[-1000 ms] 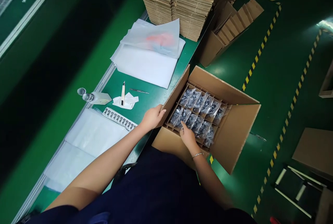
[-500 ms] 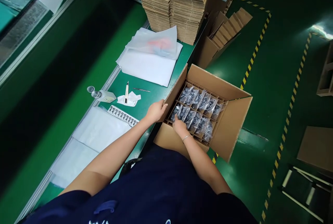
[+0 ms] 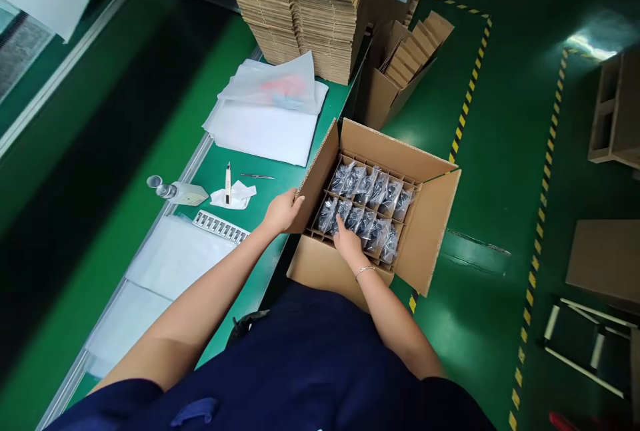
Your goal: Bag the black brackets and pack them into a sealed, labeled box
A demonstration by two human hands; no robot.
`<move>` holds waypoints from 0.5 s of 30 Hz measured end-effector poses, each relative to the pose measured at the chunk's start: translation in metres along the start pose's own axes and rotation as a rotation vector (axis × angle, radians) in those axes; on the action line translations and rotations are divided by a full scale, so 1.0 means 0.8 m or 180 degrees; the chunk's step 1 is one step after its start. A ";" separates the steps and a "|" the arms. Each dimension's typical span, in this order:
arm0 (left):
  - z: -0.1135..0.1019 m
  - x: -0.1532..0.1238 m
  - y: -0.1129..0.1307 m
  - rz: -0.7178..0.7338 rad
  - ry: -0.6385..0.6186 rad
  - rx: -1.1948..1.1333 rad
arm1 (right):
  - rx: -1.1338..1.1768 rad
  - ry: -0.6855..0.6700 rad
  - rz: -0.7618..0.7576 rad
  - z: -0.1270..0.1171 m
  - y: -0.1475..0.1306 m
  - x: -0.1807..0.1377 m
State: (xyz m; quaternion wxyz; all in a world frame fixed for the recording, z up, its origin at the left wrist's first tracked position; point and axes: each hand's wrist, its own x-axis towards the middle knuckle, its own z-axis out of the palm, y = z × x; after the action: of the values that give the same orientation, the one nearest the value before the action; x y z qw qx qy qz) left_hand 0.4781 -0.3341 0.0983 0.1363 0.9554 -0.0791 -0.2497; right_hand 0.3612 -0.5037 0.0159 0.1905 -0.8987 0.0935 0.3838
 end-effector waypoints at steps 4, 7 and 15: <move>0.000 0.002 -0.003 0.0088 0.0069 -0.0115 | -0.0029 -0.0140 -0.0062 -0.010 -0.028 0.034; 0.001 0.002 -0.003 0.0045 0.0074 -0.0128 | -0.0056 -0.0244 -0.0013 -0.009 -0.041 0.050; 0.001 -0.001 0.000 0.0008 0.0093 -0.0143 | -0.0053 -0.0360 -0.0132 0.006 -0.033 0.035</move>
State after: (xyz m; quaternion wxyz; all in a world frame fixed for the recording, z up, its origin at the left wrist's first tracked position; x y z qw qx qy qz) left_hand 0.4772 -0.3341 0.0979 0.1593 0.9556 -0.0726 -0.2372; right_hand 0.3853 -0.4785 -0.0001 0.1960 -0.8789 0.0608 0.4307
